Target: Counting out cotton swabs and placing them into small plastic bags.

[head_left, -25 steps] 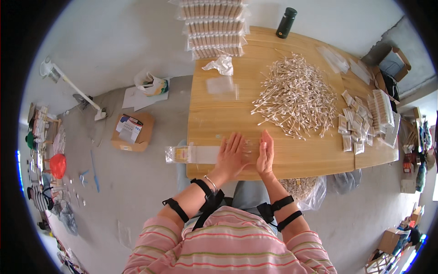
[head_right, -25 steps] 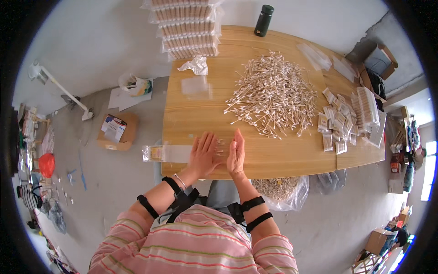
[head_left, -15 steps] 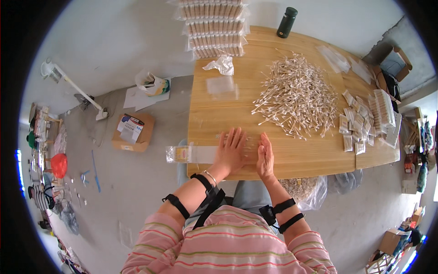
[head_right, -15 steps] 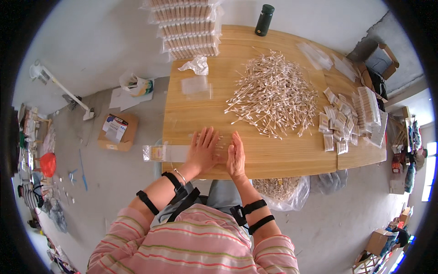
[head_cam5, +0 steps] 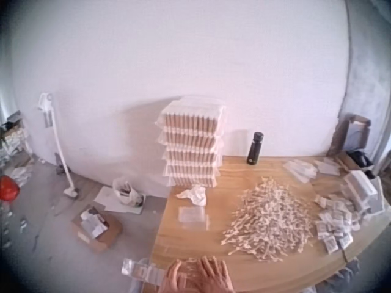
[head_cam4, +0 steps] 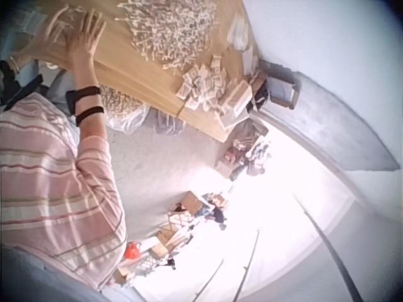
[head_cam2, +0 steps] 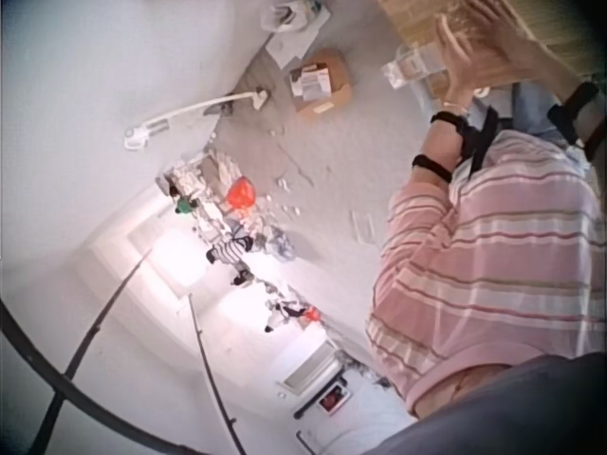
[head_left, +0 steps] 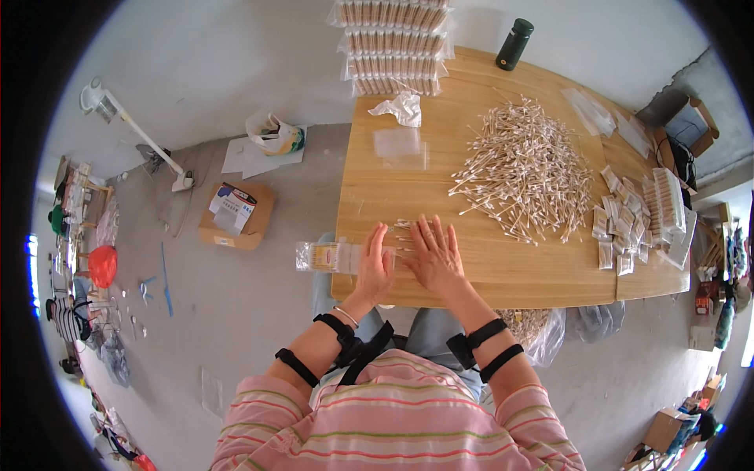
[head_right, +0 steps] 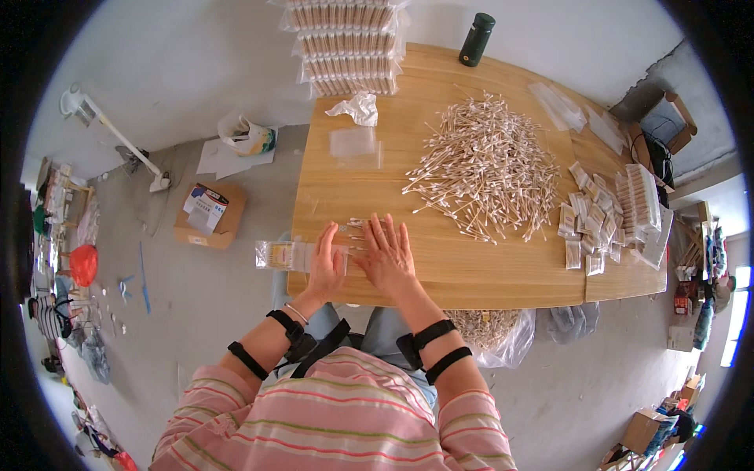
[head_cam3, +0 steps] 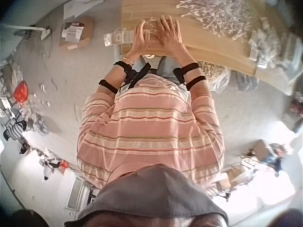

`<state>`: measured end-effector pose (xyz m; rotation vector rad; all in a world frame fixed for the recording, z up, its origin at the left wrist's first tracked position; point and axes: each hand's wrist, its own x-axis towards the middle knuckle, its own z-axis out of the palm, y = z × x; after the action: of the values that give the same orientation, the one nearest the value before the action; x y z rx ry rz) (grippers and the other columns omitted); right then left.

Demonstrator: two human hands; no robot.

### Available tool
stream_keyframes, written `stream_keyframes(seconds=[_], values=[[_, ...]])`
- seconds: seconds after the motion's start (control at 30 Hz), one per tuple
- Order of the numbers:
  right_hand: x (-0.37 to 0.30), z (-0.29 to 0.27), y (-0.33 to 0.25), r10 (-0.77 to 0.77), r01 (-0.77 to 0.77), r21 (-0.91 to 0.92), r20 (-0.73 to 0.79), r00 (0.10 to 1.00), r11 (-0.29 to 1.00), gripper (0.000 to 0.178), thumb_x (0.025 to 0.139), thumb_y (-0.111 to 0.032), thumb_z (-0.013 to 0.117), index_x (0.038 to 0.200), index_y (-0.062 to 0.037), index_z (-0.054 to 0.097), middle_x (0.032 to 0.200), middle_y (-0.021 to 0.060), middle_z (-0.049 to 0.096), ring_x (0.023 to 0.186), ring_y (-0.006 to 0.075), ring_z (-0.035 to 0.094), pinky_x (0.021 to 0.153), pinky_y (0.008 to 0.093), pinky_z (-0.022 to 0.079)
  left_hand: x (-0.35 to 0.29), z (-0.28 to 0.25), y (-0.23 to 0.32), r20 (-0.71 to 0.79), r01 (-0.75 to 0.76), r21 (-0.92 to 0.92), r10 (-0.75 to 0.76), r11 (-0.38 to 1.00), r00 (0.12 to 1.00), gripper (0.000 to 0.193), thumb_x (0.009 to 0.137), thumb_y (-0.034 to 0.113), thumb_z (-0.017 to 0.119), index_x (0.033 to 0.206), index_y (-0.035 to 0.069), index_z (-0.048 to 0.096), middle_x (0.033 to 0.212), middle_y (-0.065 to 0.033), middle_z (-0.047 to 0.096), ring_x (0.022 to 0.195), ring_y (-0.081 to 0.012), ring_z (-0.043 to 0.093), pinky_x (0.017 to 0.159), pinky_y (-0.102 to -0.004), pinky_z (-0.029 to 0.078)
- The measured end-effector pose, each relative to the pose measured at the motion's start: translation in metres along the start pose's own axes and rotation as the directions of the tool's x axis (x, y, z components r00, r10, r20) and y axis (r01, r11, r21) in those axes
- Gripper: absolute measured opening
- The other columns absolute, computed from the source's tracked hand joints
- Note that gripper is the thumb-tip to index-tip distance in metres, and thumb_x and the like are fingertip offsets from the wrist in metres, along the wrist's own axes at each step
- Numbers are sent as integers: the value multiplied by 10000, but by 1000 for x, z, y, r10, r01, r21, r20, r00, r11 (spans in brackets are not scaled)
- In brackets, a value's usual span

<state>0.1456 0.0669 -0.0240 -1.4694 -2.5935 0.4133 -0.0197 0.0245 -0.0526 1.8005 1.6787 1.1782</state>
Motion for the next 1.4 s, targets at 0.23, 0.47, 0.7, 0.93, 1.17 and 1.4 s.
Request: stream_keyframes(seconds=[0.23, 0.47, 0.7, 0.93, 1.17, 1.4], values=[[-5, 4, 66, 139, -50, 307, -274, 952, 950, 446, 868, -149, 589, 1303, -86, 516, 1432, 117, 419, 1355, 353, 325, 1107, 488, 268, -2, -1, 6, 12, 70, 38, -71, 997, 997, 503, 895, 58, 500, 1381, 27, 371, 1422, -227, 377, 1311, -396, 367, 1075, -467, 334], [-1, 6, 35, 25, 19, 174, -245, 969, 985, 436, 848, -130, 602, 1281, -126, 556, 1445, 111, 397, 1339, 390, 319, 1081, 510, 294, 4, 5, 21, 250, -115, 393, 15, 912, 968, 510, 900, 260, 585, 1364, 96, 449, 1472, -114, 361, 1372, -335, 294, 1134, -470, 218], [-24, 10, 12, 3, 19, 119, -182, 983, 993, 476, 841, -186, 626, 1307, -149, 539, 1474, 139, 352, 1360, 425, 266, 1106, 529, 248, 9, 0, 21, 273, -206, 435, 90, 876, 958, 576, 897, 307, 583, 1403, 91, 411, 1511, -85, 310, 1404, -321, 236, 1148, -487, 172], [-20, -1, 32, 143, -79, 239, -260, 955, 968, 464, 799, -85, 619, 1259, -127, 581, 1422, 184, 394, 1333, 425, 304, 1087, 521, 284, 19, 7, 28, 262, -109, 406, -1, 907, 965, 566, 885, 280, 608, 1387, 88, 428, 1502, -120, 312, 1399, -335, 236, 1149, -500, 159], [3, -12, 45, 282, -180, 322, -306, 909, 930, 167, 784, -73, 634, 947, -70, 667, 1072, 114, 579, 1051, 335, 488, 924, 456, 407, -6, -1, 9, 284, -194, 336, 97, 922, 954, 434, 878, 257, 626, 1274, 106, 532, 1463, -144, 347, 1358, -363, 286, 1111, -502, 236], [21, -10, 53, 222, -186, 208, -164, 961, 960, 83, 808, -81, 628, 890, -77, 615, 963, 110, 582, 989, 325, 500, 838, 447, 418, 6, 2, 6, 60, -53, 258, 38, 965, 997, 375, 874, 168, 623, 1235, 99, 553, 1390, -179, 398, 1295, -407, 352, 1046, -512, 320]])
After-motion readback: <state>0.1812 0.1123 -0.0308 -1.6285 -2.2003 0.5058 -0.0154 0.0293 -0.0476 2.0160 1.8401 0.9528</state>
